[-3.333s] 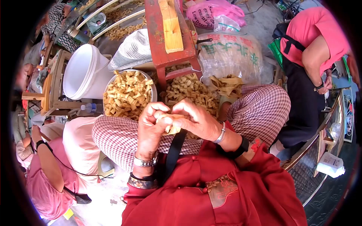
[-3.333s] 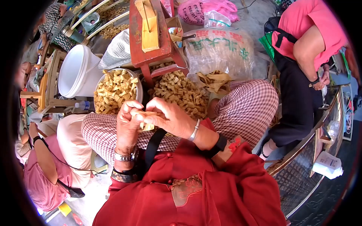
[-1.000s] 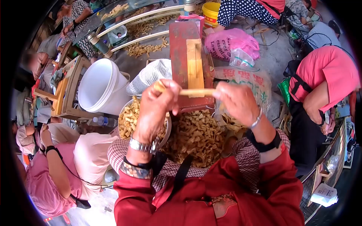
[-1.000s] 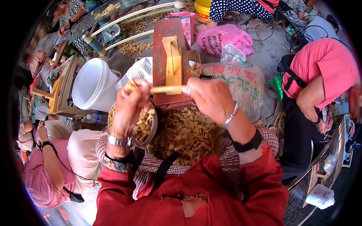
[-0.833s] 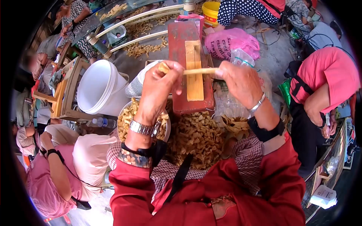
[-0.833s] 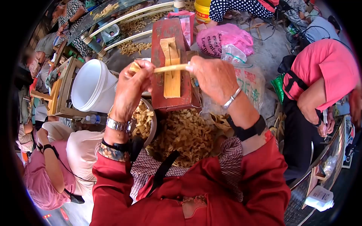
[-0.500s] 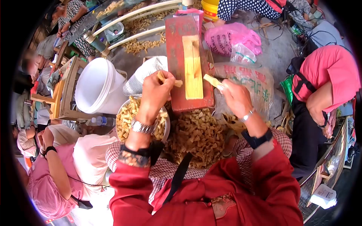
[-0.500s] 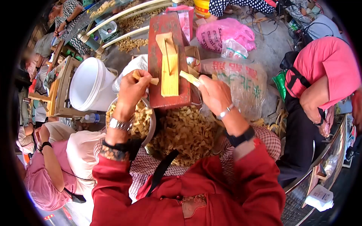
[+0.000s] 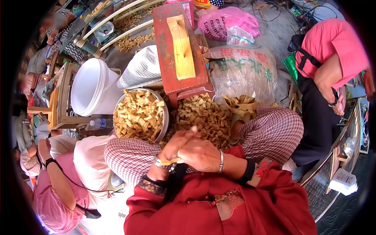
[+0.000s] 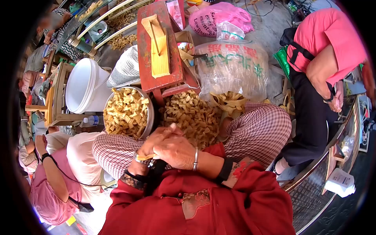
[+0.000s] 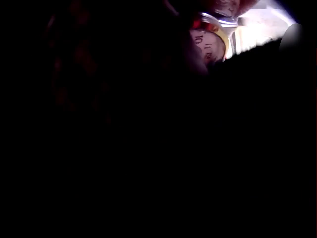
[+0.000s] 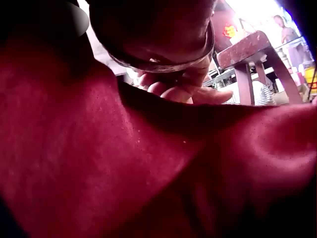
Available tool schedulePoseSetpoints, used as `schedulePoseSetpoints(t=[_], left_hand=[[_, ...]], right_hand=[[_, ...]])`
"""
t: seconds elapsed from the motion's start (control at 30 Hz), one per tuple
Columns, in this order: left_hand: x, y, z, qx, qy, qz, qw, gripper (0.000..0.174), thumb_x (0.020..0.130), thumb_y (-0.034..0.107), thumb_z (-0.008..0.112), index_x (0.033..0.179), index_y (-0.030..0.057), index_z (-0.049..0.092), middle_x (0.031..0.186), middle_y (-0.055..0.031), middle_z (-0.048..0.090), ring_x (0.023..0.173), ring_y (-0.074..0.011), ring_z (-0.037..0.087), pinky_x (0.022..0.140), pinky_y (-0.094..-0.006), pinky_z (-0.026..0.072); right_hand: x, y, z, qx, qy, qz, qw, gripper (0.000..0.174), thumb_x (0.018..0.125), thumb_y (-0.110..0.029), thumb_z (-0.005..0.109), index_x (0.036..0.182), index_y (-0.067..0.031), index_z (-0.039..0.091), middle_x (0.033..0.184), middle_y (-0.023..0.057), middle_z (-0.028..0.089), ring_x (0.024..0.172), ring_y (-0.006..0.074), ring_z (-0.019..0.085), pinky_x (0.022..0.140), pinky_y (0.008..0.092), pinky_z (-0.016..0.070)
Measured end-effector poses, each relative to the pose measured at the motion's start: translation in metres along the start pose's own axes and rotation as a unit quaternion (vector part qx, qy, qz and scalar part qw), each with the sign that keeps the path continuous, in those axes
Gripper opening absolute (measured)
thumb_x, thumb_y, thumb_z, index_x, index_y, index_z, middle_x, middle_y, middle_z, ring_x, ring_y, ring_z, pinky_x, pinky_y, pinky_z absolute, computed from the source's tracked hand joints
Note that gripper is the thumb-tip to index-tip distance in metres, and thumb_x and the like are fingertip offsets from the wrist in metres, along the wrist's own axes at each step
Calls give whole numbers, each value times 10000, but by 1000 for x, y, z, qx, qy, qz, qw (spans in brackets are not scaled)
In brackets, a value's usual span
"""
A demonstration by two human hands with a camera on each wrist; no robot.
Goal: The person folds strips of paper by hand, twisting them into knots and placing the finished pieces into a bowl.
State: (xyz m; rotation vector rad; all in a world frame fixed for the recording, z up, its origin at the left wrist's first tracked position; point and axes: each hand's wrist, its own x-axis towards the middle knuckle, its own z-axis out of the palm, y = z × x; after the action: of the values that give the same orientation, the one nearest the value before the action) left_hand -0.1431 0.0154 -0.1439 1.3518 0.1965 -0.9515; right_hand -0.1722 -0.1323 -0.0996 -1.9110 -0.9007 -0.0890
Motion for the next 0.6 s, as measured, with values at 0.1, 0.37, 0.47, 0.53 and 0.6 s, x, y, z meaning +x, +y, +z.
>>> schedulePoseSetpoints(t=[0.1,0.37,0.47,0.53,0.6], left_hand=[[3,-13,9,-182,6,10,983,351,954,281,518,1079,-44,560,943,-142,652,890,-246,637,796,-346,523],[-16,1,9,-345,48,87,933,176,953,100,445,1062,-29,493,1004,-154,563,942,-316,628,809,-437,552],[-14,-6,1,-376,63,88,920,192,949,94,443,1068,-52,480,1038,-163,557,991,-318,606,853,-423,532],[-16,-5,0,-392,80,88,912,193,953,82,411,1043,-79,468,1063,-169,550,988,-329,603,873,-406,526],[-22,0,3,-411,99,65,904,204,955,82,393,1045,-87,461,1102,-191,550,972,-325,603,880,-389,522]], right_hand=[[-6,-2,7,22,-18,-21,999,140,751,-132,655,786,-61,539,707,99,547,694,278,581,604,388,456],[-13,-21,-2,30,-102,11,994,170,788,-146,633,793,-56,489,729,110,555,703,299,588,615,398,464],[-14,-25,-3,41,-122,15,992,164,810,-154,618,802,-52,489,733,117,557,715,311,590,622,405,466],[-17,-26,-3,46,-127,19,991,163,821,-164,609,807,-52,492,733,121,558,718,316,591,627,408,467],[-19,-26,-2,57,-124,30,990,168,835,-182,600,812,-52,496,731,127,558,717,321,591,630,413,467]])
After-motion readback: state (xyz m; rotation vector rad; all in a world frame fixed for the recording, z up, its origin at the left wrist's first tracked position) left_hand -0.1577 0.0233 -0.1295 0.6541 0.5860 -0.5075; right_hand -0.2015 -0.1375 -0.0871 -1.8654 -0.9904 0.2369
